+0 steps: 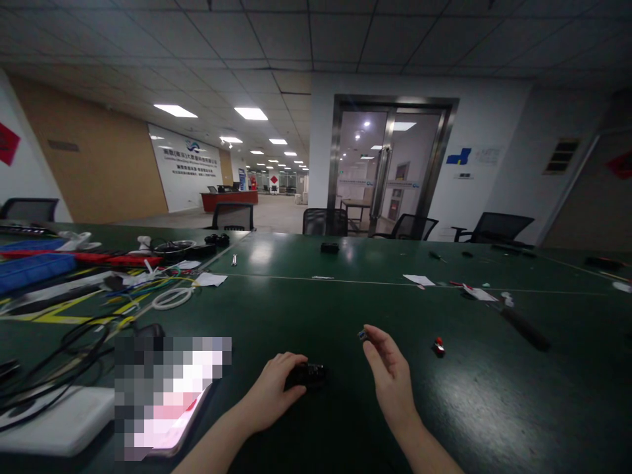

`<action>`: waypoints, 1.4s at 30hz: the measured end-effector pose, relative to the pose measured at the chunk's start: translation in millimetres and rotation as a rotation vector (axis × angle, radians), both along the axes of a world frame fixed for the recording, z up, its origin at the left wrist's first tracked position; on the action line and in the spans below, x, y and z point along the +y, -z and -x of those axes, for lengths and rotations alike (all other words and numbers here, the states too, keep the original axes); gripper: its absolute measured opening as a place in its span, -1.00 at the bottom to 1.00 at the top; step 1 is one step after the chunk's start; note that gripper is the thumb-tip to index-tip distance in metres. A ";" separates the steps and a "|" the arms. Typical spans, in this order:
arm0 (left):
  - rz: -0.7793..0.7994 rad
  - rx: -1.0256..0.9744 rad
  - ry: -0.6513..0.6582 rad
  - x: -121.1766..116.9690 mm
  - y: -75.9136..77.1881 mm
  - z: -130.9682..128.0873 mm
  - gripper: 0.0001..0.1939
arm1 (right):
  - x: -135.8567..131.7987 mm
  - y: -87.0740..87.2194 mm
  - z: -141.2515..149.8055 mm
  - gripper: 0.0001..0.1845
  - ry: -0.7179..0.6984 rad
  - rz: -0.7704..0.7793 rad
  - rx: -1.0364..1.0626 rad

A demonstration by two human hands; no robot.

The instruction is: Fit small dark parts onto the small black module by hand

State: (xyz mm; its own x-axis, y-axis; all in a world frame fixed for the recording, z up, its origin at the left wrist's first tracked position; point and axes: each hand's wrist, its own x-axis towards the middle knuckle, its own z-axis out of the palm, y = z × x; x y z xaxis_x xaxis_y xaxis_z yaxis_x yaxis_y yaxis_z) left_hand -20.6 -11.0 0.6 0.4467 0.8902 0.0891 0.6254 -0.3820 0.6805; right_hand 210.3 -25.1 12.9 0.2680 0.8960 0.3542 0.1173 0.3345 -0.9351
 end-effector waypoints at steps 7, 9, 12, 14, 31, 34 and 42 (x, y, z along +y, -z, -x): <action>0.017 0.007 -0.006 -2.1 -4.9 -1.1 -0.57 | 0.8 -0.7 -2.1 -0.58 0.024 0.008 0.031; 0.019 0.005 -0.006 -2.3 -4.7 -0.8 -0.57 | 1.3 -0.2 -2.3 -0.57 0.032 0.009 0.037; 0.015 -0.002 -0.005 -2.3 -3.7 0.0 -0.57 | 2.4 1.8 -3.1 -0.57 0.035 0.014 0.046; 0.016 -0.007 -0.004 -2.4 -3.5 0.2 -0.57 | 3.1 3.2 -3.9 -0.57 0.037 0.015 0.056; 0.003 -0.002 -0.006 -0.8 -0.7 -0.1 -0.57 | 4.0 3.1 -2.3 -0.58 0.047 0.027 0.020; 0.012 0.003 -0.005 -1.8 -3.3 -0.7 -0.57 | 7.3 8.1 -3.6 -0.57 0.044 0.018 0.016; 0.008 -0.009 -0.006 -1.5 -1.3 0.5 -0.57 | 8.9 11.2 -2.4 -0.53 0.040 0.040 0.019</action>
State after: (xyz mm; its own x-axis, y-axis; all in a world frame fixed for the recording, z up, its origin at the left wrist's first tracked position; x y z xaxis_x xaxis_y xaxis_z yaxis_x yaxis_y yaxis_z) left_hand -21.1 -12.5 1.9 0.4406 0.8936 0.0857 0.6217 -0.3726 0.6889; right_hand 212.7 -16.2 1.7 0.3106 0.8975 0.3132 0.1121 0.2926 -0.9496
